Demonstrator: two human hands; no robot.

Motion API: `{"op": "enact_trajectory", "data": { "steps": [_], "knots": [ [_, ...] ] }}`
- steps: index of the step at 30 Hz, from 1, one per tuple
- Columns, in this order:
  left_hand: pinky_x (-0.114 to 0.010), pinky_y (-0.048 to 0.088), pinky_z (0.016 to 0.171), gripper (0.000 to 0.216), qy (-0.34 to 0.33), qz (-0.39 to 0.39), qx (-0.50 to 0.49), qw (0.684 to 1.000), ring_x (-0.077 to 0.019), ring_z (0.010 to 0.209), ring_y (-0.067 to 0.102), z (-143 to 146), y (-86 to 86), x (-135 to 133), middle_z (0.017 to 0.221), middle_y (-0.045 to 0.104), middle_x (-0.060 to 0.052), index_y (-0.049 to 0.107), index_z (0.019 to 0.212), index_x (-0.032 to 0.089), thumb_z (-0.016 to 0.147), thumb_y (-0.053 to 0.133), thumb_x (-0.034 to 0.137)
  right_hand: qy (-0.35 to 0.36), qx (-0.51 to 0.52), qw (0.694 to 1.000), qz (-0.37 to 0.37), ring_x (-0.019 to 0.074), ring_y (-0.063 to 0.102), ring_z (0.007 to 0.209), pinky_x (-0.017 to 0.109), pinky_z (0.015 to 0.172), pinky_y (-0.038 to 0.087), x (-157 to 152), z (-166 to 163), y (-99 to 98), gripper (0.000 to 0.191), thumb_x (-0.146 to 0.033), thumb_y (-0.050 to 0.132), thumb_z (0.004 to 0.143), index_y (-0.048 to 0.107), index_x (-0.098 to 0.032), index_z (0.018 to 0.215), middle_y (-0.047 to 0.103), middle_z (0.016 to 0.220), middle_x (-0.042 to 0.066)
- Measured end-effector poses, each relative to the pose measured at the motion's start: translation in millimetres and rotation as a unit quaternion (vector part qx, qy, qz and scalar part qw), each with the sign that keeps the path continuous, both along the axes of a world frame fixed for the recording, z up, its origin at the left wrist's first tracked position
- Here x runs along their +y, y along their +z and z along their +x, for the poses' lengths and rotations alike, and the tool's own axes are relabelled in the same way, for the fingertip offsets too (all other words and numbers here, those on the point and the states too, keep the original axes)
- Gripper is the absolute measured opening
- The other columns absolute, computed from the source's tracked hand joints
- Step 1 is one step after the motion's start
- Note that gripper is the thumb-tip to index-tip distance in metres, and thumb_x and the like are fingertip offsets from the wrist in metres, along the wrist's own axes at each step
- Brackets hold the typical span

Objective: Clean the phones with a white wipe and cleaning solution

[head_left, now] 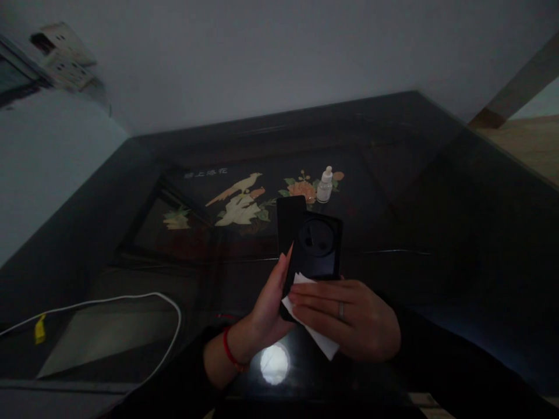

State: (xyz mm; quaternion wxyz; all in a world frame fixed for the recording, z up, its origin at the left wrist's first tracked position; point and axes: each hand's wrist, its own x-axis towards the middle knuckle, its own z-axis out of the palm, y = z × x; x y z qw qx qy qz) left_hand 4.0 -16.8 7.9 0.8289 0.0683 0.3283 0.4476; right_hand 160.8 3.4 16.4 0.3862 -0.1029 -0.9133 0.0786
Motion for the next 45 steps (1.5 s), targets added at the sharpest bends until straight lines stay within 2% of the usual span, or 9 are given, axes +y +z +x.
{"op": "enact_trajectory", "data": {
  "steps": [7, 12, 16, 19, 23, 27, 35, 39, 45],
  "knots": [
    [-0.035, 0.041, 0.099, 0.047, -0.001, 0.018, -0.001, 1.000, -0.0215, 0.106, 0.063, 3, -0.6, -7, 0.114, 0.069, -0.004, 0.052, 0.135, 0.027, 0.092, 0.049, 0.045, -0.175, 0.028, 0.980, -0.087, 0.0208, 0.055, 0.125, 0.039, 0.104, 0.050, 13, 15, -0.9, 0.036, -0.002, 0.044, 0.089, 0.058, -0.008, 0.121, 0.065, 0.122, 0.018],
    [-0.031, 0.044, 0.094, 0.046, 0.005, -0.026, 0.001, 1.000, -0.0185, 0.088, 0.067, 0, -4.7, -6, 0.084, 0.073, -0.003, 0.063, 0.123, 0.018, 0.090, 0.052, 0.048, -0.077, 0.017, 0.996, -0.041, 0.0235, 0.058, 0.121, 0.037, 0.098, 0.055, 1, 0, -2.4, 0.029, -0.005, 0.041, 0.093, 0.061, -0.004, 0.114, 0.069, 0.115, 0.018],
    [-0.036, 0.044, 0.096, 0.054, 0.020, -0.003, 0.003, 1.000, -0.0219, 0.098, 0.066, -2, 3.3, 2, 0.101, 0.073, -0.007, 0.051, 0.136, 0.020, 0.096, 0.034, 0.051, -0.010, 0.033, 0.999, -0.011, 0.0198, 0.067, 0.106, 0.028, 0.093, 0.057, -11, -8, -0.8, 0.022, -0.010, 0.045, 0.095, 0.066, -0.005, 0.100, 0.075, 0.100, 0.010],
    [-0.036, 0.041, 0.101, 0.053, 0.053, -0.002, 0.012, 0.999, -0.0219, 0.112, 0.062, -1, 7.5, 5, 0.117, 0.069, -0.008, 0.042, 0.143, 0.021, 0.099, 0.024, 0.045, -0.048, 0.037, 0.998, -0.027, 0.0220, 0.064, 0.111, 0.031, 0.094, 0.057, -6, -2, 0.2, 0.023, -0.008, 0.044, 0.094, 0.065, -0.003, 0.103, 0.073, 0.105, 0.014],
    [-0.034, 0.036, 0.107, 0.050, 0.082, 0.025, 0.026, 0.996, -0.0211, 0.122, 0.055, -1, 3.2, -1, 0.126, 0.065, -0.006, 0.037, 0.145, 0.021, 0.098, 0.034, 0.039, -0.150, 0.045, 0.985, -0.067, 0.0248, 0.056, 0.123, 0.040, 0.102, 0.051, 4, 2, -1.5, 0.027, -0.004, 0.044, 0.091, 0.062, -0.002, 0.111, 0.066, 0.119, 0.022],
    [-0.035, 0.035, 0.108, 0.058, 0.060, 0.047, 0.031, 0.997, -0.0231, 0.124, 0.054, -4, 0.2, -3, 0.127, 0.064, -0.006, 0.036, 0.146, 0.024, 0.093, 0.046, 0.045, -0.106, 0.057, 0.992, -0.046, 0.0251, 0.058, 0.120, 0.037, 0.100, 0.054, -1, -10, -4.6, 0.023, -0.005, 0.045, 0.092, 0.063, -0.003, 0.107, 0.069, 0.113, 0.019],
    [-0.042, 0.037, 0.106, 0.059, 0.042, 0.015, 0.040, 0.998, -0.0257, 0.114, 0.062, -3, 7.5, 7, 0.117, 0.069, -0.009, 0.043, 0.143, 0.021, 0.096, 0.029, 0.053, 0.014, 0.019, 1.000, 0.006, 0.0212, 0.069, 0.102, 0.031, 0.089, 0.059, -5, -5, -3.7, 0.030, -0.014, 0.037, 0.098, 0.065, -0.004, 0.097, 0.075, 0.098, 0.012],
    [-0.040, 0.037, 0.107, 0.060, 0.037, -0.015, 0.035, 0.999, -0.0253, 0.113, 0.062, -4, 9.3, 7, 0.110, 0.071, -0.011, 0.050, 0.137, 0.012, 0.097, 0.027, 0.051, -0.007, 0.017, 1.000, 0.001, 0.0241, 0.066, 0.109, 0.036, 0.086, 0.060, 8, 14, -5.2, 0.034, -0.023, 0.034, 0.099, 0.063, -0.005, 0.102, 0.073, 0.102, 0.017],
    [-0.033, 0.034, 0.108, 0.046, 0.088, 0.022, 0.012, 0.996, -0.0198, 0.121, 0.056, 1, 1.6, -1, 0.122, 0.067, -0.005, 0.048, 0.138, 0.022, 0.097, 0.041, 0.038, -0.116, 0.033, 0.992, -0.045, 0.0246, 0.056, 0.123, 0.040, 0.099, 0.054, 14, 11, -4.6, 0.029, -0.007, 0.047, 0.090, 0.059, -0.004, 0.116, 0.067, 0.117, 0.021]
  ]
}}
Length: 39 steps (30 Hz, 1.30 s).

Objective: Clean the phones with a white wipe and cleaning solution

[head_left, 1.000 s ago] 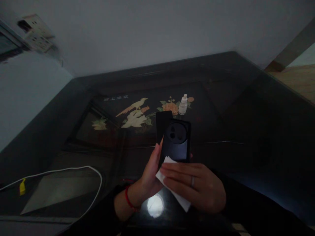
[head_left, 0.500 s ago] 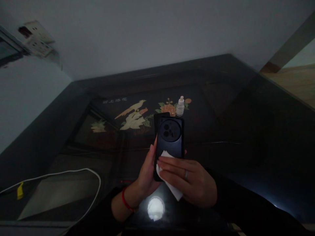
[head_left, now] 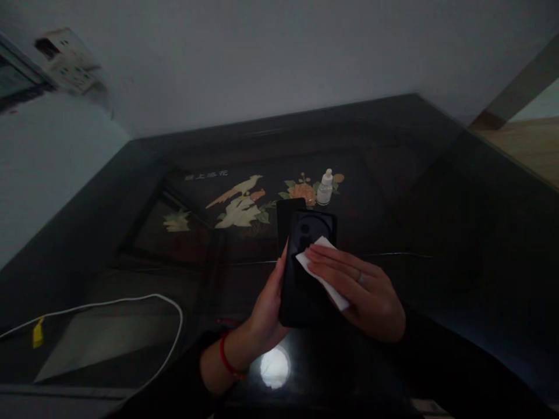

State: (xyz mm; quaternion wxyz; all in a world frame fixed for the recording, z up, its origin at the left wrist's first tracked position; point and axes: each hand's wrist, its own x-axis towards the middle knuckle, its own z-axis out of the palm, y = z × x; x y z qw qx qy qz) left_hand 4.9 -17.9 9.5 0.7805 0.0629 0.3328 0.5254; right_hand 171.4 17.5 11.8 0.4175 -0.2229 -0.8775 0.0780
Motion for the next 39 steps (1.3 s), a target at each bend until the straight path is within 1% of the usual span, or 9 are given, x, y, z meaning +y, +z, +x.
{"op": "enact_trajectory", "data": {
  "steps": [7, 9, 14, 19, 22, 26, 31, 35, 39],
  "knots": [
    [-0.038, 0.038, 0.105, 0.056, -0.068, -0.048, 0.007, 0.996, -0.0251, 0.117, 0.059, -2, 2.4, 4, 0.119, 0.068, -0.009, 0.051, 0.137, 0.019, 0.094, 0.036, 0.052, 0.141, -0.006, 0.989, 0.053, 0.0218, 0.068, 0.104, 0.031, 0.091, 0.058, -16, -15, 2.9, 0.025, -0.009, 0.042, 0.094, 0.065, -0.003, 0.098, 0.075, 0.097, 0.013],
    [-0.039, 0.038, 0.105, 0.058, -0.078, -0.056, 0.011, 0.995, -0.0257, 0.115, 0.060, -2, 3.8, 5, 0.117, 0.069, -0.010, 0.051, 0.137, 0.018, 0.094, 0.035, 0.054, 0.133, -0.003, 0.990, 0.056, 0.0220, 0.067, 0.106, 0.031, 0.092, 0.057, -14, -12, 3.5, 0.025, -0.010, 0.042, 0.095, 0.065, -0.003, 0.099, 0.075, 0.098, 0.013],
    [-0.034, 0.036, 0.107, 0.047, -0.022, 0.007, 0.006, 1.000, -0.0206, 0.114, 0.061, 0, 3.1, 1, 0.115, 0.070, -0.004, 0.050, 0.138, 0.023, 0.095, 0.045, 0.040, -0.020, -0.007, 1.000, 0.003, 0.0243, 0.053, 0.126, 0.041, 0.102, 0.052, -2, -3, 1.8, 0.033, -0.004, 0.043, 0.092, 0.057, -0.001, 0.121, 0.064, 0.121, 0.022],
    [-0.038, 0.037, 0.107, 0.051, -0.055, -0.025, 0.019, 0.998, -0.0230, 0.112, 0.062, -2, 5.7, 5, 0.112, 0.072, -0.006, 0.049, 0.139, 0.022, 0.095, 0.039, 0.047, 0.116, -0.038, 0.992, 0.039, 0.0220, 0.060, 0.119, 0.033, 0.099, 0.054, -15, -10, -1.8, 0.029, -0.008, 0.041, 0.095, 0.061, 0.000, 0.114, 0.070, 0.113, 0.015],
    [-0.039, 0.036, 0.109, 0.055, -0.050, 0.001, 0.031, 0.998, -0.0244, 0.120, 0.057, -3, 5.7, 7, 0.124, 0.066, -0.006, 0.043, 0.143, 0.025, 0.093, 0.043, 0.049, 0.123, -0.035, 0.991, 0.039, 0.0225, 0.059, 0.119, 0.034, 0.100, 0.053, -19, -10, -1.9, 0.028, -0.008, 0.043, 0.094, 0.062, 0.000, 0.113, 0.070, 0.114, 0.016],
    [-0.034, 0.028, 0.115, 0.064, -0.029, 0.054, 0.055, 0.997, -0.0221, 0.135, 0.041, -1, -0.9, 1, 0.142, 0.053, -0.003, 0.035, 0.147, 0.028, 0.089, 0.053, 0.047, 0.016, 0.047, 0.995, -0.089, 0.0218, 0.053, 0.127, 0.036, 0.105, 0.048, -12, -5, 5.2, 0.034, -0.010, 0.044, 0.094, 0.057, -0.006, 0.125, 0.063, 0.127, 0.016],
    [-0.035, 0.018, 0.119, 0.062, -0.062, 0.155, 0.114, 0.979, -0.0190, 0.145, 0.024, 0, -15.2, -13, 0.158, 0.026, 0.009, 0.022, 0.147, 0.046, 0.092, 0.050, 0.044, -0.067, 0.193, 0.919, -0.338, 0.0161, 0.065, 0.111, 0.029, 0.097, 0.053, -18, -12, 17.2, 0.031, -0.019, 0.044, 0.098, 0.062, -0.023, 0.123, 0.068, 0.121, 0.003],
    [-0.034, 0.014, 0.119, 0.070, -0.068, 0.193, 0.162, 0.965, -0.0195, 0.148, 0.012, -2, -27.0, -20, 0.161, 0.013, 0.009, 0.017, 0.148, 0.047, 0.088, 0.054, 0.047, -0.032, 0.236, 0.899, -0.367, 0.0172, 0.065, 0.110, 0.029, 0.096, 0.054, -29, -17, 21.1, 0.030, -0.025, 0.045, 0.098, 0.064, -0.024, 0.121, 0.069, 0.120, 0.004],
    [-0.034, 0.014, 0.119, 0.076, -0.027, 0.205, 0.208, 0.956, -0.0208, 0.147, 0.013, -6, -29.3, -20, 0.161, 0.016, 0.005, 0.017, 0.149, 0.042, 0.085, 0.058, 0.049, 0.006, 0.221, 0.905, -0.364, 0.0196, 0.068, 0.106, 0.030, 0.091, 0.057, -35, -15, 23.0, 0.027, -0.030, 0.049, 0.096, 0.070, -0.024, 0.112, 0.072, 0.113, 0.006]
  ]
}}
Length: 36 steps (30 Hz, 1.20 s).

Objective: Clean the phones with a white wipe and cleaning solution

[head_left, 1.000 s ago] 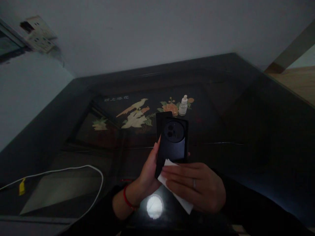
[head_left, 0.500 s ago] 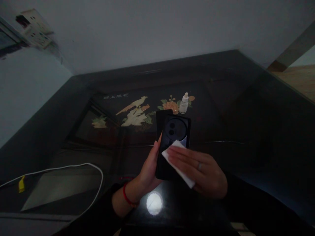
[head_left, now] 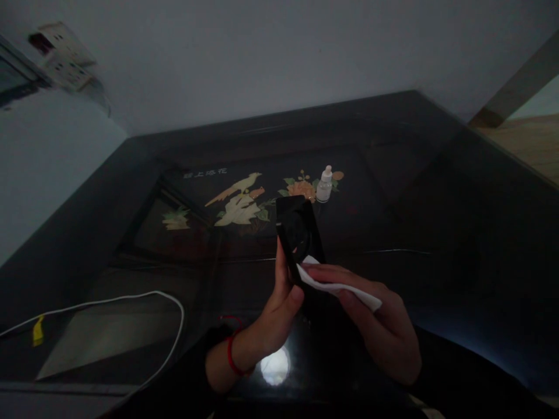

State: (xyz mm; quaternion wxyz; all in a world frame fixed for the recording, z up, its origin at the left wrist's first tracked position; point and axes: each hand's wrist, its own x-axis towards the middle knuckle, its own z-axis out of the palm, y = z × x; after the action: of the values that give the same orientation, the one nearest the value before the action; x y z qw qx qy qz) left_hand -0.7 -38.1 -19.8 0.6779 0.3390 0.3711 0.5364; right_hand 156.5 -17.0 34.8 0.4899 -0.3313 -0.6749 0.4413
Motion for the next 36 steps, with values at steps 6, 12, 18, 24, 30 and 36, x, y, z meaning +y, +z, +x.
{"op": "enact_trajectory", "data": {
  "steps": [6, 12, 18, 24, 30, 36],
  "knots": [
    [-0.034, 0.017, 0.118, 0.084, 0.021, 0.017, -0.003, 1.000, -0.0205, 0.146, 0.019, 1, 4.3, 3, 0.161, 0.017, 0.002, 0.015, 0.150, 0.042, 0.082, 0.063, 0.046, -0.002, 0.044, 0.996, -0.080, 0.0177, 0.072, 0.094, 0.026, 0.081, 0.059, -1, 1, -2.4, 0.025, -0.029, 0.050, 0.096, 0.070, -0.025, 0.109, 0.074, 0.106, 0.004],
    [-0.036, 0.024, 0.115, 0.091, 0.069, -0.014, -0.029, 0.997, -0.0221, 0.143, 0.027, 0, 11.1, 8, 0.160, 0.019, 0.001, 0.013, 0.149, 0.045, 0.077, 0.068, 0.050, 0.047, -0.009, 0.996, -0.073, 0.0135, 0.072, 0.088, 0.019, 0.078, 0.057, 4, 4, 3.4, 0.024, -0.023, 0.050, 0.095, 0.072, -0.025, 0.102, 0.076, 0.099, 0.001],
    [-0.043, 0.042, 0.102, 0.111, 0.139, -0.045, -0.058, 0.988, -0.0278, 0.117, 0.059, -3, 29.6, 17, 0.145, 0.049, -0.008, -0.001, 0.150, 0.044, 0.068, 0.072, 0.057, 0.094, -0.090, 0.990, 0.055, 0.0130, 0.070, 0.091, 0.022, 0.079, 0.057, 5, 4, -3.4, 0.026, -0.011, 0.047, 0.089, 0.068, -0.021, 0.102, 0.075, 0.096, 0.003],
    [-0.041, 0.043, 0.102, 0.105, 0.120, -0.036, -0.063, 0.990, -0.0264, 0.117, 0.059, -4, 27.1, 15, 0.144, 0.049, -0.006, -0.001, 0.151, 0.042, 0.073, 0.068, 0.056, 0.038, -0.207, 0.942, 0.261, 0.0190, 0.068, 0.102, 0.032, 0.083, 0.060, 19, 12, -19.1, 0.030, -0.010, 0.048, 0.086, 0.061, -0.015, 0.112, 0.073, 0.102, 0.011],
    [-0.040, 0.045, 0.099, 0.098, 0.107, -0.032, -0.052, 0.992, -0.0267, 0.117, 0.059, -4, 22.5, 14, 0.146, 0.048, -0.006, 0.007, 0.151, 0.041, 0.074, 0.066, 0.058, 0.098, -0.178, 0.937, 0.285, 0.0178, 0.066, 0.104, 0.029, 0.086, 0.058, 18, 11, -19.3, 0.030, -0.007, 0.047, 0.085, 0.060, -0.012, 0.112, 0.073, 0.101, 0.011],
    [-0.040, 0.041, 0.103, 0.099, 0.107, -0.021, -0.056, 0.992, -0.0264, 0.118, 0.057, -4, 21.9, 14, 0.143, 0.051, -0.006, 0.010, 0.151, 0.041, 0.072, 0.069, 0.055, 0.070, -0.186, 0.957, 0.210, 0.0158, 0.069, 0.095, 0.028, 0.081, 0.059, 20, 12, -16.6, 0.026, -0.008, 0.048, 0.085, 0.064, -0.016, 0.105, 0.073, 0.099, 0.009]
  ]
}}
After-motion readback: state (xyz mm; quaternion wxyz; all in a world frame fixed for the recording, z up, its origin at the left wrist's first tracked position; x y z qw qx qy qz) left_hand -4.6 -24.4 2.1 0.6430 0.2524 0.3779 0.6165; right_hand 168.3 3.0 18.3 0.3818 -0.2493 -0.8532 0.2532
